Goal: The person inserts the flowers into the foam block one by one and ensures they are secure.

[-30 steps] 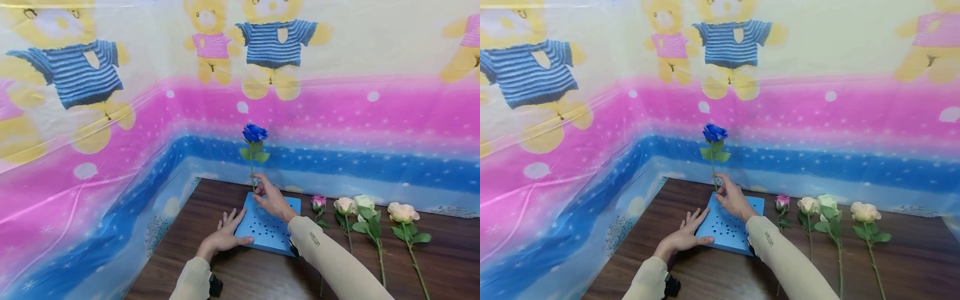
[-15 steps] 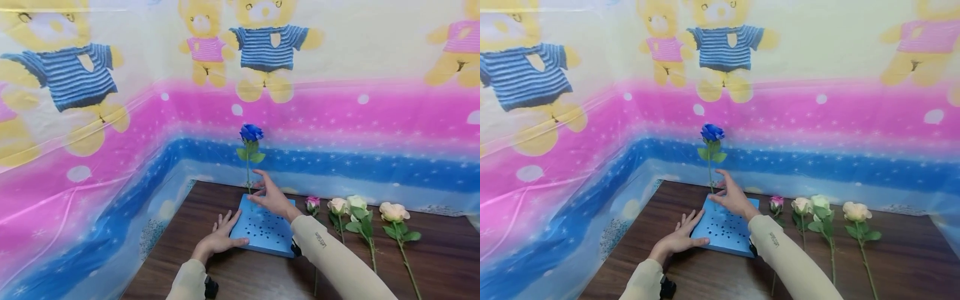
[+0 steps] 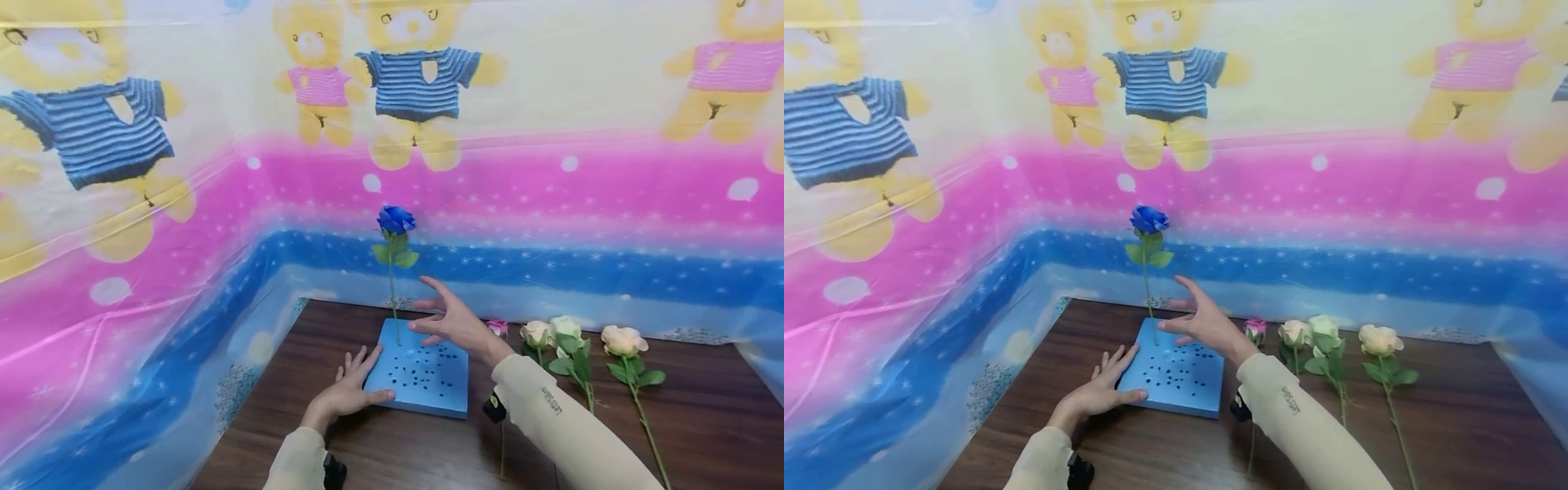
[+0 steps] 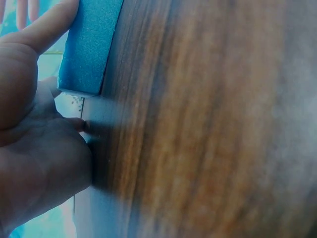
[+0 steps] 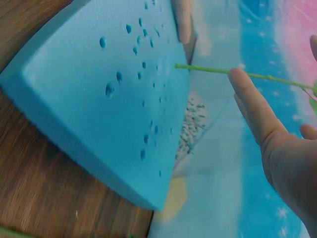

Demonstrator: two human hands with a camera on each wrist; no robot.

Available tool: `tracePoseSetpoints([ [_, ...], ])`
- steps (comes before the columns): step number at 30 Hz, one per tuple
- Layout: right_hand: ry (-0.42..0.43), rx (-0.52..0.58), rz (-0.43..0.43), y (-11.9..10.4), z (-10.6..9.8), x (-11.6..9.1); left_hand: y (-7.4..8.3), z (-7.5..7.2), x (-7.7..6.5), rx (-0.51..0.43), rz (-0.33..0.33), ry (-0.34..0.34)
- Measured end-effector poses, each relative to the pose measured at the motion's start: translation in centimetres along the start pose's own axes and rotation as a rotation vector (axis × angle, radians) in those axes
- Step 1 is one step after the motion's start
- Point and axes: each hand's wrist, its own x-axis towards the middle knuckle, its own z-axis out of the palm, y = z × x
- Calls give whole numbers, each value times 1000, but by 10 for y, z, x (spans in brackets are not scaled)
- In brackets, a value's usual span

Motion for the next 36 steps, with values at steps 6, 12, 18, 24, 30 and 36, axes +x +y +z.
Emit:
tracePoseSetpoints([
  [6, -46, 51, 28, -5, -27, -31, 0, 2, 0, -6, 5, 5],
  [12, -67, -4, 48, -3, -60, -66, 0, 2, 0, -7, 26, 12],
  [18, -37, -50, 50, 9, -92, -100, 1, 1, 0, 4, 25, 8],
  [24, 26, -1, 101, 20, -126, -138, 3, 1, 1, 6, 25, 2],
  [30, 89, 3, 137, 28, -160, -178, 2, 2, 1, 20, 24, -8],
  [36, 159, -30, 152, 40, -188, -220, 1, 1, 4, 29, 29, -18],
])
